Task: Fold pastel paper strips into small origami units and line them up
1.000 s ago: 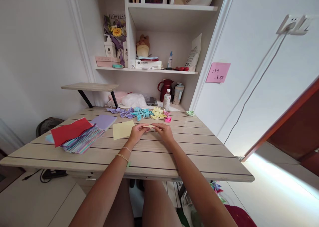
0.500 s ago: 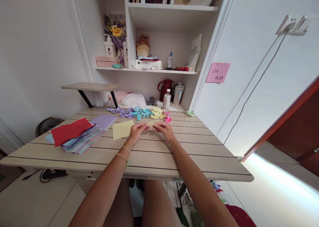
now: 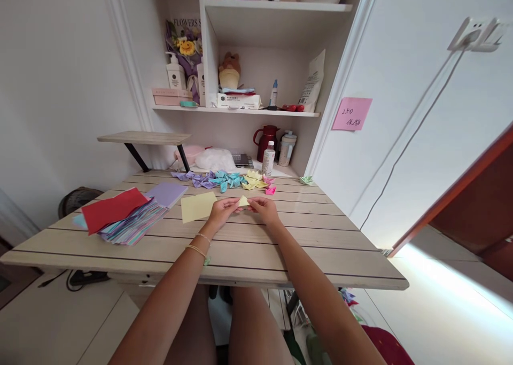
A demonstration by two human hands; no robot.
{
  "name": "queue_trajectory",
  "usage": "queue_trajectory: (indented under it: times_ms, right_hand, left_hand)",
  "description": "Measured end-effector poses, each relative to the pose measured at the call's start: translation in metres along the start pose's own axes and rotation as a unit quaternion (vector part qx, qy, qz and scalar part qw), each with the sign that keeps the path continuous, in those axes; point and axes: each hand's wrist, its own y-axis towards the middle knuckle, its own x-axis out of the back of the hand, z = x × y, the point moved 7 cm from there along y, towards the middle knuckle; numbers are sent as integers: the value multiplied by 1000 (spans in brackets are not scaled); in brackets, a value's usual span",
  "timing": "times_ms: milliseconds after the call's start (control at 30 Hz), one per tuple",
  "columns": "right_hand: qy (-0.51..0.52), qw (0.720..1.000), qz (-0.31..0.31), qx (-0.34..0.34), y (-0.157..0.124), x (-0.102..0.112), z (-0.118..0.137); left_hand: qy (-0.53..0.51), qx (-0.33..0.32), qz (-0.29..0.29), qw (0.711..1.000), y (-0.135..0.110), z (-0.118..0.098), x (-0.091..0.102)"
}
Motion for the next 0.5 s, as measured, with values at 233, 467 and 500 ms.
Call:
queue_trajectory:
  times_ms: [233,467,500]
  right_hand:
    - [-98,995,-1,12,0,2,-4]
    - [-168,984,52,32,-3,-7,-2]
    - [-170,983,54,33,-4,-7,-2]
  left_hand:
    - [20,16,9,1000,3,18,0]
    - [38,72,38,996,1,26,-3]
    - [42,75,42,995,1,26,-3]
